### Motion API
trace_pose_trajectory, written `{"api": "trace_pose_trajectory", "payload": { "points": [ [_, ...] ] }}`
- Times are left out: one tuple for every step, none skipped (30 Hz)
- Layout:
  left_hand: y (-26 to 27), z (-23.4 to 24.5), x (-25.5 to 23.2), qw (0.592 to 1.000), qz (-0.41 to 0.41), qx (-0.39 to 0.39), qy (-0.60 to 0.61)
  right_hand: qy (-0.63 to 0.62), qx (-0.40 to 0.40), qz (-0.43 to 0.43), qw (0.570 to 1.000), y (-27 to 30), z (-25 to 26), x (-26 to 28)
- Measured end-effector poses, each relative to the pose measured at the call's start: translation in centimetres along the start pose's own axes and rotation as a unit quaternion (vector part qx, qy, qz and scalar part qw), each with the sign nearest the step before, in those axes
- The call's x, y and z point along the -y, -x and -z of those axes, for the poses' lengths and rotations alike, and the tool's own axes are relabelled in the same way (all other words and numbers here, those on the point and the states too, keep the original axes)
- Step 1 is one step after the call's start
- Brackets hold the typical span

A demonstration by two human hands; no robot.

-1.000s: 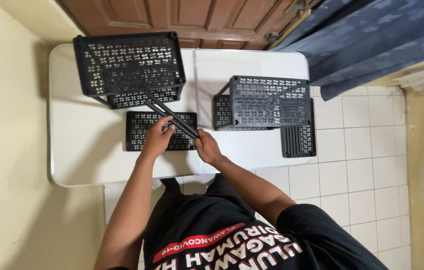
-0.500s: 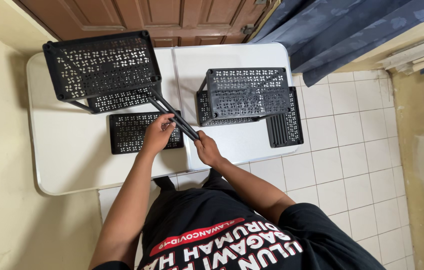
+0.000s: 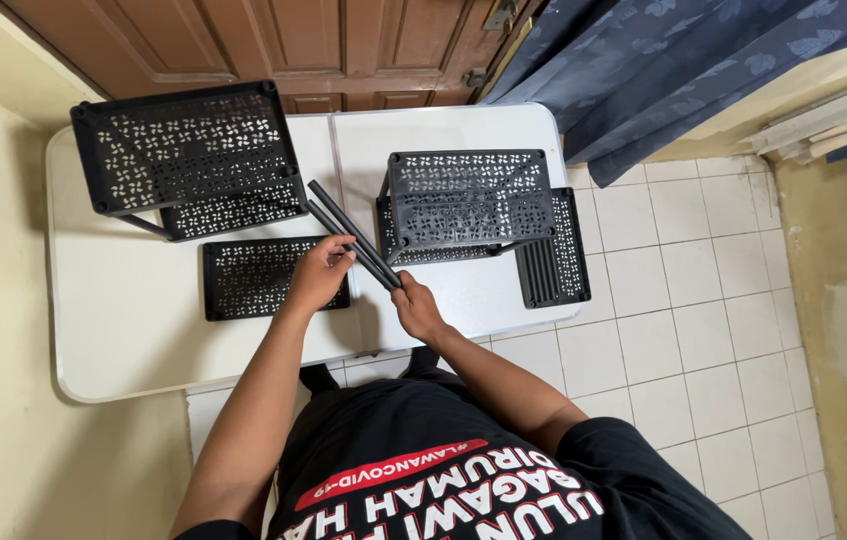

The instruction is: The person assembles black plastic stands by inserting cylindrical rods into holes on perforated trays and attaching additional trays to form a frame. The person repeatedly inserts and removes rods and trays, adjusting the configuration on a white table.

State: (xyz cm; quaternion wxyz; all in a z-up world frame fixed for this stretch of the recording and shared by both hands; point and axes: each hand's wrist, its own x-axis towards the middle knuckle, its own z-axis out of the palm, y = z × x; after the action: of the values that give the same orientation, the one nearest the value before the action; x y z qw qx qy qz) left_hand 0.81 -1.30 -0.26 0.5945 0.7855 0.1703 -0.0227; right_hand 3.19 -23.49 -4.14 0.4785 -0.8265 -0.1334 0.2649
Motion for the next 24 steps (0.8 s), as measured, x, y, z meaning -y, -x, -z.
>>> {"api": "trace_pose_trajectory", "payload": {
  "points": [
    [-0.1, -0.3, 0.0, 1.0, 0.001, 0.003, 0.001, 0.0, 0.0, -0.003, 1.0, 0.1, 0.1, -0.2],
    [-0.1, -0.5, 0.1, 1.0, 0.003, 0.006, 0.001, -0.006, 0.003, -0.011, 1.0, 0.3, 0.2, -0.4],
    [0.0, -0.8, 0.2, 1.0, 0.011, 0.007, -0.005, -0.012, 0.007, -0.02, 1.0, 0.5, 0.3, -0.7],
    [-0.1, -1.0, 0.2, 1.0, 0.017, 0.008, -0.012, -0.017, 0.008, -0.028, 0.999, 0.5, 0.5, -0.9],
    [-0.1, -1.3, 0.2, 1.0, 0.022, 0.009, -0.018, -0.013, 0.008, -0.028, 0.999, 0.6, 0.6, -1.0],
    [-0.2, -1.5, 0.2, 0.999, 0.021, 0.015, -0.021, -0.009, 0.008, -0.028, 1.0, 0.7, 0.8, -1.2],
    [-0.3, -1.8, 0.2, 0.999, 0.019, 0.02, -0.025, -0.004, 0.007, -0.028, 1.0, 0.8, 0.9, -1.4],
    [-0.4, -2.0, 0.2, 0.999, 0.019, 0.025, -0.028, 0.002, 0.005, -0.028, 1.0, 0.8, 1.1, -1.6],
    [-0.7, -2.2, 0.3, 0.999, 0.017, 0.027, -0.032, 0.008, 0.004, -0.028, 1.0, 0.8, 1.2, -1.9],
    [-0.8, -2.5, 0.3, 0.999, 0.018, 0.029, -0.036, 0.014, 0.003, -0.028, 0.999, 0.8, 1.3, -2.1],
    [-0.9, -2.7, 0.5, 0.999, 0.018, 0.031, -0.04, 0.013, -0.001, -0.018, 1.0, 0.8, 1.6, -2.4],
    [-1.1, -3.0, 0.5, 0.999, 0.013, 0.031, -0.035, 0.012, -0.004, -0.009, 1.0, 0.8, 1.8, -2.7],
    [-1.4, -3.4, 0.6, 0.999, 0.009, 0.032, -0.03, 0.011, -0.007, 0.001, 1.0, 0.9, 2.0, -2.9],
    [-1.6, -3.7, 0.6, 0.999, 0.004, 0.032, -0.026, 0.015, -0.007, 0.0, 1.0, 1.0, 2.2, -3.1],
    [-1.6, -3.9, 0.7, 0.999, 0.006, 0.038, -0.028, 0.018, -0.008, -0.001, 1.0, 1.0, 2.4, -3.3],
    [-1.6, -4.1, 0.7, 0.999, 0.008, 0.043, -0.031, 0.022, -0.009, -0.001, 1.0, 1.0, 2.6, -3.4],
    [-1.7, -4.2, 0.6, 0.998, 0.01, 0.049, -0.034, 0.03, -0.007, -0.004, 1.0, 1.0, 2.8, -3.5],
    [-1.7, -4.3, 0.6, 0.998, 0.016, 0.053, -0.036, 0.038, -0.005, -0.006, 0.999, 1.1, 2.9, -3.5],
    [-1.7, -4.4, 0.5, 0.997, 0.022, 0.056, -0.038, 0.045, -0.003, -0.008, 0.999, 1.1, 3.0, -3.6],
    [-1.6, -4.4, 0.5, 0.997, 0.029, 0.06, -0.041, 0.048, -0.004, -0.005, 0.999, 1.2, 3.1, -3.6],
    [-1.6, -4.4, 0.5, 0.997, 0.024, 0.062, -0.043, 0.051, -0.004, -0.002, 0.999, 1.3, 3.1, -3.7],
    [-1.4, -4.3, 0.5, 0.997, 0.021, 0.065, -0.046, 0.053, -0.004, 0.001, 0.999, 1.4, 3.1, -3.8],
    [-1.3, -4.3, 0.6, 0.996, 0.017, 0.068, -0.048, 0.05, -0.002, -0.004, 0.999, 1.5, 3.0, -3.8],
    [-1.2, -4.2, 0.7, 0.996, 0.018, 0.069, -0.05, 0.048, 0.001, -0.009, 0.999, 1.5, 2.9, -3.9]
  ]
}}
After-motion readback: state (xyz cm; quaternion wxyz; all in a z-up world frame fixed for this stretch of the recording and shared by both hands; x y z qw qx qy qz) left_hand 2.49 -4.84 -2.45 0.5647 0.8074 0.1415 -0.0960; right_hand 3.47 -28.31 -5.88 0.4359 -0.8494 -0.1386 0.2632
